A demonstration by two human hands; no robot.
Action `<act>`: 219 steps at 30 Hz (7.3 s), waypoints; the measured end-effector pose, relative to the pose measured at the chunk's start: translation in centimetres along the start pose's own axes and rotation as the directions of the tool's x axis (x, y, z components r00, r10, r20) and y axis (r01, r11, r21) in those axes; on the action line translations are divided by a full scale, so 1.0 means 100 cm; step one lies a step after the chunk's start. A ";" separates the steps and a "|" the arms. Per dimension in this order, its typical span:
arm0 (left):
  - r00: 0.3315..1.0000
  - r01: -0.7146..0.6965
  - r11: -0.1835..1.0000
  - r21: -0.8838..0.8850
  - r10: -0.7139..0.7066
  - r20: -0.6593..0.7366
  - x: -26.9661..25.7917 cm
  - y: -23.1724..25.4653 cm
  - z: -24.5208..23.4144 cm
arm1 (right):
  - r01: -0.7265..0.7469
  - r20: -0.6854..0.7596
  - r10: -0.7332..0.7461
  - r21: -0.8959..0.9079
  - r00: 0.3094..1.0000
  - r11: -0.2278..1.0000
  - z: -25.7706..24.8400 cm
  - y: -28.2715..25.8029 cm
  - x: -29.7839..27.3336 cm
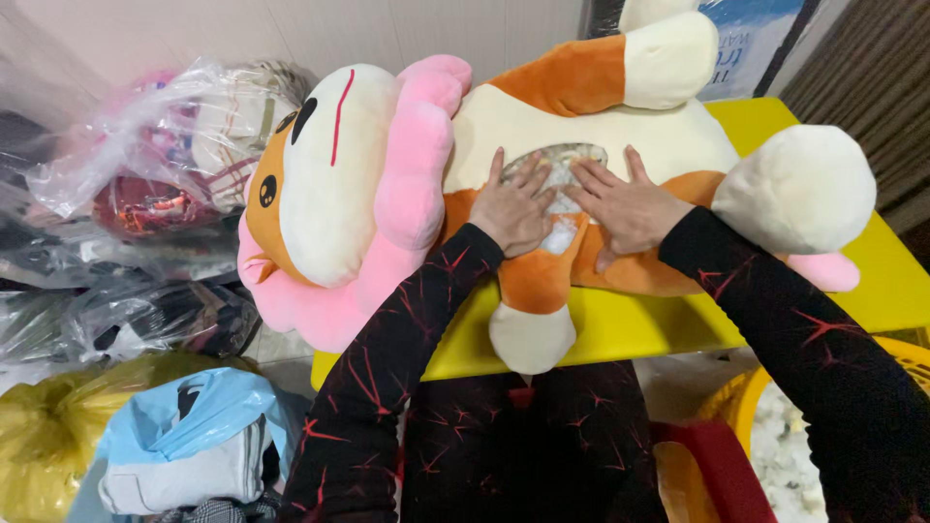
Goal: The person repeatedly takes handfuls of white stuffing from a yellow basket and inserts them into an opening in the belly of a large plush toy on a yellow table. The person presses the stuffing into the toy with both hands to distribute it evenly.
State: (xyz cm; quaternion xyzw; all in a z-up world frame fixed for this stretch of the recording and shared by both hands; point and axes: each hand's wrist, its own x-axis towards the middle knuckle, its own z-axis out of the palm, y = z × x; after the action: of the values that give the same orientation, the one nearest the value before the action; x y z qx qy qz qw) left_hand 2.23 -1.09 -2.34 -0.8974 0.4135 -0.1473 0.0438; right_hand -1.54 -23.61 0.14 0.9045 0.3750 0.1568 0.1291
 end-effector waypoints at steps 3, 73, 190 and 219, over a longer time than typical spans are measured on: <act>0.969 0.153 0.988 -0.020 -0.146 0.198 0.012 0.000 0.014 | -0.206 0.603 0.207 -0.072 0.770 0.976 -0.005 -0.002 0.008; 0.876 -0.287 0.344 -0.894 0.471 -0.101 -0.054 0.434 0.036 | -0.996 0.465 0.885 0.055 -0.036 -0.069 0.111 -0.159 -0.516; 0.900 0.437 -0.459 -0.774 0.223 0.376 -0.032 0.459 0.052 | -0.858 0.075 0.988 0.508 0.135 0.078 -0.010 -0.183 -0.429; 0.932 -0.064 0.968 -0.244 -0.029 -0.361 -0.043 -0.017 -0.070 | -0.301 -0.343 0.541 0.553 0.768 0.777 -0.032 -0.043 0.018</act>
State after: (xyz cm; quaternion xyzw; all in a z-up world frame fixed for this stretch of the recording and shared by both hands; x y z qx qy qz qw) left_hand -1.23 3.56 3.71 -0.8493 0.4379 -0.2560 -0.1461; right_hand -4.27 -19.03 1.86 0.9007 0.2014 0.3084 -0.2304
